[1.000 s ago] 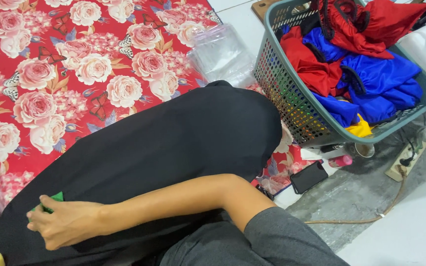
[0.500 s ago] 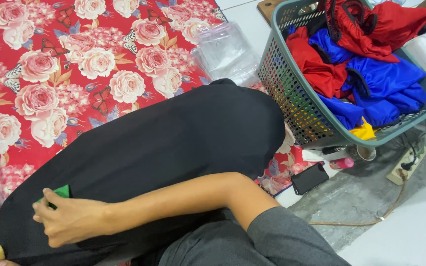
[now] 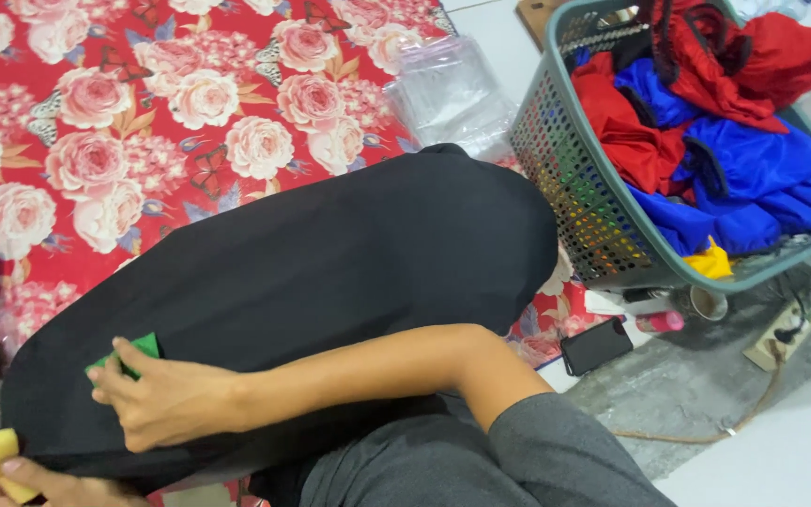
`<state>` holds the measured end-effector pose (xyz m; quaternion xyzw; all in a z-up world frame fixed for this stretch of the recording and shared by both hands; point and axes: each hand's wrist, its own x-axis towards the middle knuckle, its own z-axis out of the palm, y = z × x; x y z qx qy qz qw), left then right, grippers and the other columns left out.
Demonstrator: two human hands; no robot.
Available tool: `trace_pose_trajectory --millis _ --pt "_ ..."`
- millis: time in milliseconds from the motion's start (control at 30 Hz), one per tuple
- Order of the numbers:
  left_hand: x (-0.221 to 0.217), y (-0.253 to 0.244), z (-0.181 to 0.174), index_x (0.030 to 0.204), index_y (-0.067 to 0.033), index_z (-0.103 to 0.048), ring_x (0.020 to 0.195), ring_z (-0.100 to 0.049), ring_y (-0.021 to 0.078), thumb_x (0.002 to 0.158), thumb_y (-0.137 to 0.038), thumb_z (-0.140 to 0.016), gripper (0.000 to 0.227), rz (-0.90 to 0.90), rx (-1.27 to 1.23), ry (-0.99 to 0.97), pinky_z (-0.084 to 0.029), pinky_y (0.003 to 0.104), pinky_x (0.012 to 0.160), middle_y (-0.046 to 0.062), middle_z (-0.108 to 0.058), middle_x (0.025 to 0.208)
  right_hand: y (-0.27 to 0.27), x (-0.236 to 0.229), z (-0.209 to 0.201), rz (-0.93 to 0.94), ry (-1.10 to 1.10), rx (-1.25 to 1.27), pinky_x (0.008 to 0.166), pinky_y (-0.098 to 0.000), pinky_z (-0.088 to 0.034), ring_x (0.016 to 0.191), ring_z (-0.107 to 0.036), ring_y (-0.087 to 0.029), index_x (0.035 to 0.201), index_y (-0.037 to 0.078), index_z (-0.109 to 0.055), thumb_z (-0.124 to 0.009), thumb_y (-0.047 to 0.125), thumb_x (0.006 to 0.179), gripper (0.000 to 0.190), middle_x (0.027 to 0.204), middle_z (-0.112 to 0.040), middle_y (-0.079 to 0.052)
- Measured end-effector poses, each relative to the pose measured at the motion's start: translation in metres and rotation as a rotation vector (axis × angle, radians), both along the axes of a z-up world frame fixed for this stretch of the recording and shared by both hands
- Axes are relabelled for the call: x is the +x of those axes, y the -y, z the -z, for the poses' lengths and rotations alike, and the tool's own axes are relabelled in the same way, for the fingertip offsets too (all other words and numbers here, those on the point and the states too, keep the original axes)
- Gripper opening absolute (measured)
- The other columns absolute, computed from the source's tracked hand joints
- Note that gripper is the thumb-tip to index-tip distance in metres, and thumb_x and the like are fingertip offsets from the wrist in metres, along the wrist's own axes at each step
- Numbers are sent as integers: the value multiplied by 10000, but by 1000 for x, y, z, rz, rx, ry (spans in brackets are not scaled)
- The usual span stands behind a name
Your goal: Fitting a black elastic cover onto a motorcycle seat and then cleaning the surface with a sponge.
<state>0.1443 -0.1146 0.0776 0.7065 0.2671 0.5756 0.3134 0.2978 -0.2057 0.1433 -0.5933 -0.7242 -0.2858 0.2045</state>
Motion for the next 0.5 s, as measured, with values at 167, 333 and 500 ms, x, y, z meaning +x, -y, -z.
trace_pose_trajectory --millis 167,333,500 --pt "8 22 -37 1430 209 -495 1232 -583 530 1219 30 -414 288 -274 156 -212 -452 530 1061 424 -558 1358 -31 9 5 -35 -23 -10 979 -616 -526 1000 -616 -368 781 49 -779 -670 164 754 161 1028 -693 -223" --pt "6 4 -16 1378 220 -514 1195 -545 466 1183 88 -455 244 -235 130 -47 -439 509 1061 394 -553 1324 5 14 -18 -3 58 1 1031 -557 -552 1002 -630 -351 922 -36 -781 -667 120 793 232 1154 -679 -244" --pt "11 12 -27 1359 177 -550 1180 -577 444 1153 84 -478 237 -272 106 -53 -461 505 1048 351 -580 1308 20 8 -23 1 115 -84 1075 -593 -509 1122 -609 -393 985 -53 -773 -644 163 829 296 1221 -694 -232"
